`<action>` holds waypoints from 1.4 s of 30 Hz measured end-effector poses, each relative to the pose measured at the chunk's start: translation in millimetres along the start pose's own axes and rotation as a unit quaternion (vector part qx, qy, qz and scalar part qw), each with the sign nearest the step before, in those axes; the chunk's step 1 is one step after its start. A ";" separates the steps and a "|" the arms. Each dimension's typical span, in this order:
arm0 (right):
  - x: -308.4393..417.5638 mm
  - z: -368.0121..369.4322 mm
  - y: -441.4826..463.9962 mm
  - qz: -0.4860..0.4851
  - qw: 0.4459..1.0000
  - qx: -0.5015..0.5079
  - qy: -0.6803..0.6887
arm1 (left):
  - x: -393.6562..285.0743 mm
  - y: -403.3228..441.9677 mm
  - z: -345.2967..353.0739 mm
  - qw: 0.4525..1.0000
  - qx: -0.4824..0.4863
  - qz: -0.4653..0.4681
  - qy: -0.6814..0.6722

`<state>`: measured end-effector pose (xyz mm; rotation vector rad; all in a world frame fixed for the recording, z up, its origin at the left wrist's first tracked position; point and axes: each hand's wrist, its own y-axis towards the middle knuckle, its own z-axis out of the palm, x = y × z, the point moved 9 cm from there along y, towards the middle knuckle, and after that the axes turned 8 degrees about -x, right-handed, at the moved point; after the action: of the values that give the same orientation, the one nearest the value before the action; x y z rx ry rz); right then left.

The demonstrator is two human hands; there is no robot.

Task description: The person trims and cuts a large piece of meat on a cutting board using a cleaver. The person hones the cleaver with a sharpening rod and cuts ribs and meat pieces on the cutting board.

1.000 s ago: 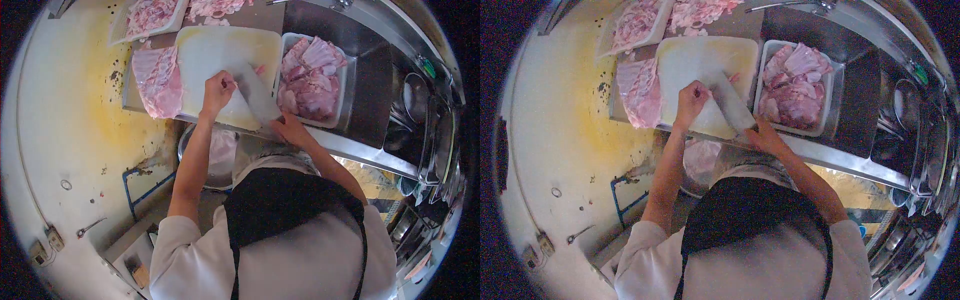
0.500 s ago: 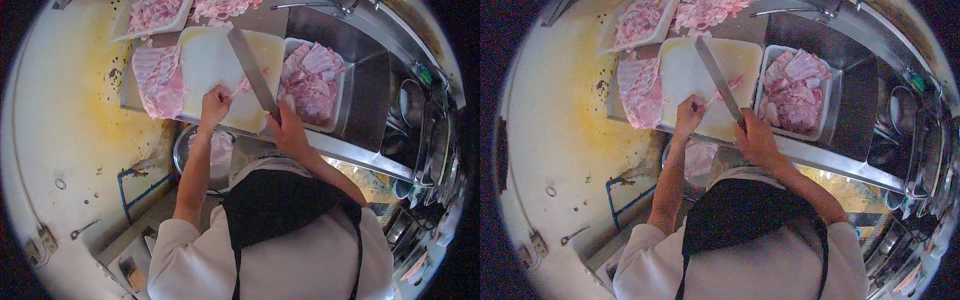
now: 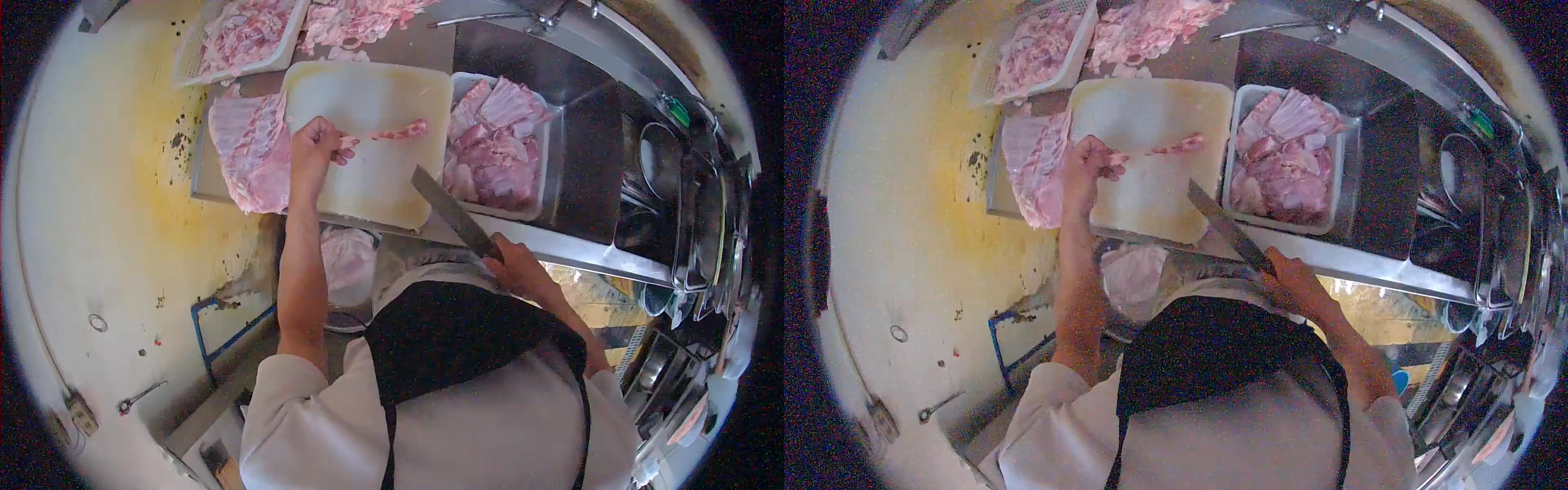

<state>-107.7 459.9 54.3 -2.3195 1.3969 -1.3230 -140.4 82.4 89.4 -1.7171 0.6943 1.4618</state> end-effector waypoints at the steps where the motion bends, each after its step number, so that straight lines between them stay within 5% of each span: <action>1: -1.3 0.4 -0.6 0.002 1.000 -0.004 0.016 | -2.7 6.6 4.1 0.994 0.016 0.021 0.103; 3: -0.1 6.0 3.0 0.000 0.999 -0.007 0.046 | 1.1 17.1 4.0 0.949 0.037 0.060 0.307; 9: 41.4 -3.6 28.3 -0.110 0.973 -0.180 0.096 | 43.8 10.6 -8.7 0.930 0.044 0.045 0.362; 15: 72.0 24.9 60.9 -0.062 0.989 -0.109 0.073 | 40.7 3.8 -16.3 0.935 0.051 0.116 0.331; 18: 59.5 34.5 58.1 -0.059 0.994 -0.095 0.008 | 33.8 1.2 -26.1 0.967 0.001 0.028 0.255; 21: 47.2 27.5 35.4 -0.023 1.000 0.009 -0.012 | -6.0 -5.1 -15.9 0.988 0.050 0.026 0.141; 24: 31.7 20.7 21.4 0.012 0.999 0.046 0.024 | -51.0 20.5 3.5 0.970 0.095 0.116 0.192; 26: 17.4 20.4 17.9 -0.029 0.998 -0.029 0.047 | -92.8 51.6 11.6 0.963 -0.007 0.172 0.208; 28: 13.5 19.3 11.6 -0.036 0.994 -0.070 0.069 | -134.6 74.0 21.3 0.903 -0.051 0.356 0.235; 31: 3.3 16.7 3.5 -0.001 0.987 -0.103 0.119 | -140.9 68.3 45.8 0.850 -0.058 0.345 0.393; 33: -11.9 20.9 3.7 0.014 0.974 -0.151 0.171 | -71.3 63.3 66.2 0.883 0.032 0.355 0.307; 35: -8.9 14.3 6.4 0.006 0.975 -0.169 0.144 | 10.7 31.7 87.9 0.805 0.066 0.472 0.352; 37: -2.3 6.5 10.9 -0.007 0.974 -0.192 0.124 | 50.6 7.3 101.1 0.850 0.078 0.370 0.367; 42: 36.3 -22.7 23.7 -0.047 0.962 -0.243 0.115 | 58.3 -3.0 88.6 0.886 0.008 0.284 0.366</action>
<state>-133.1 425.7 78.4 -2.6239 1.8889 -1.4459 -176.4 161.3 28.3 -2.1690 1.7230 1.0966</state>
